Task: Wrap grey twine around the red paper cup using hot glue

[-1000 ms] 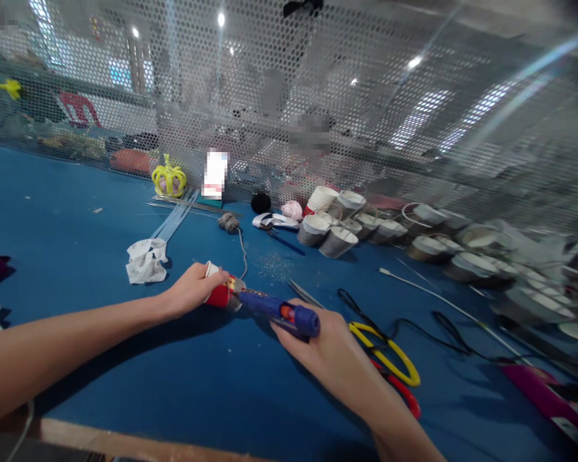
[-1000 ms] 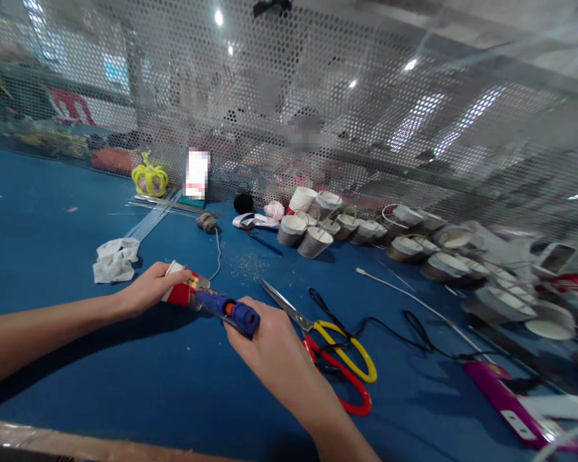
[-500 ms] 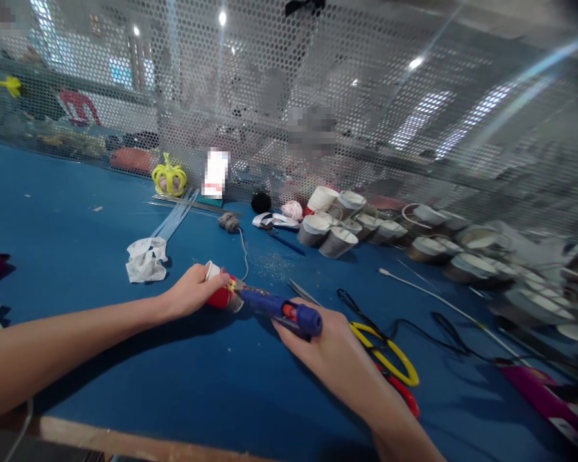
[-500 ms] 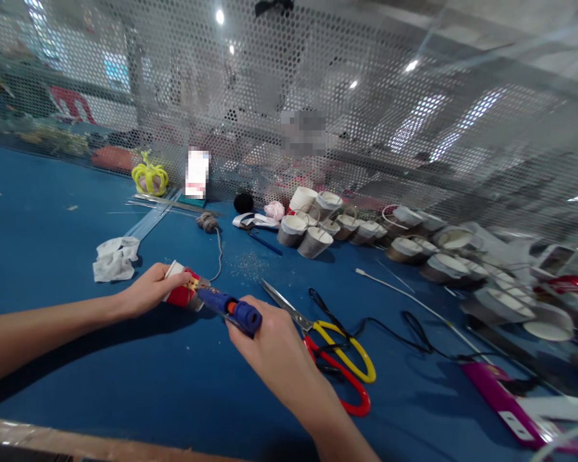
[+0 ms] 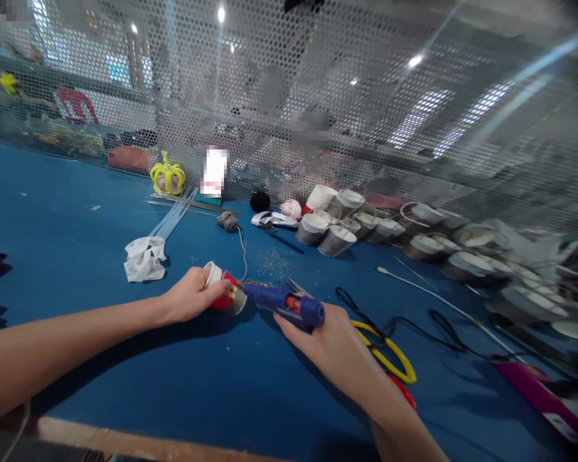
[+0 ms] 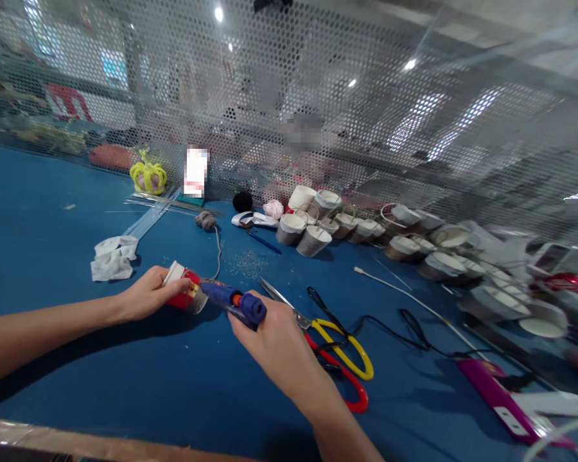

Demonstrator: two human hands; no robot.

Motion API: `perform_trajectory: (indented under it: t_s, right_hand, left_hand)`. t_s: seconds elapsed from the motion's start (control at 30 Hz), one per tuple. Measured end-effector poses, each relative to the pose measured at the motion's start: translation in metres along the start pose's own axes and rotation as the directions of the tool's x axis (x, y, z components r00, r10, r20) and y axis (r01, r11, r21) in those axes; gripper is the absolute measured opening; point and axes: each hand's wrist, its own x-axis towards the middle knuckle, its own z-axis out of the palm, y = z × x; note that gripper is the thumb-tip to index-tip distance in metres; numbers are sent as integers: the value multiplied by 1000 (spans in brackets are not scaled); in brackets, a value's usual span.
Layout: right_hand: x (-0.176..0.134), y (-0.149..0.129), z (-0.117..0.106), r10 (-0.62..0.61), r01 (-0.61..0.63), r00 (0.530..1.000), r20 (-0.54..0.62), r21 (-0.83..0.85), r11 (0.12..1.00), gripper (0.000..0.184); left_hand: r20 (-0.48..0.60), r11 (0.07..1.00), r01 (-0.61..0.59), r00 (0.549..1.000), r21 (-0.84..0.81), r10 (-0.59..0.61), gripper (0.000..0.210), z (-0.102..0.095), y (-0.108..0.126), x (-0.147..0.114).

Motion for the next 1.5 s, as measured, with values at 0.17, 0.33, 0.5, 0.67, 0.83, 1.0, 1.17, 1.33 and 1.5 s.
perform_trajectory:
  t_s: [0.17,0.33,0.5,0.67,0.83,1.0,1.17,1.33,1.5]
  right_hand:
    - [-3,-4,-3,4,-4,1000,29,19,1000,20]
    - [-4,-8,-5,18,-19,999,40,11,1000,21]
    - [-2,-5,-4,9,-9,1000,2,24,1000,22]
    - [-5,-7,-5,53,-53,998,37,15,998,24]
    - [-6,-7,-5,35,-36,999,33,23,999,22]
    - [-3,1,-3,40,-40,999,1,17,999,22]
    - [-1,1,-3,51,-51,999,-10,7,999,23]
    - [2,-2,-4,106,-105,994,-7,53,993,25]
    - [3,-1,-4,140,-141,990,25,49,989,25]
  left_hand:
    - [-6,998,26,1000,-59,-27,36,0,1,1]
    - [-7,995,44,999,-87,-45,35,0,2,1]
    - [-12,998,41,999,-51,-41,35,0,1,0]
    - [6,998,32,999,-52,-32,36,0,2,0]
    - [-6,998,28,1000,-54,-28,36,0,3,-1]
    - [12,998,-43,999,56,42,37,0,1,-1]
    - [44,974,-159,987,162,154,33,0,3,-3]
    - [80,935,-261,965,240,249,31,0,3,-4]
    - [120,917,-310,950,250,288,32,-1,1,-4]
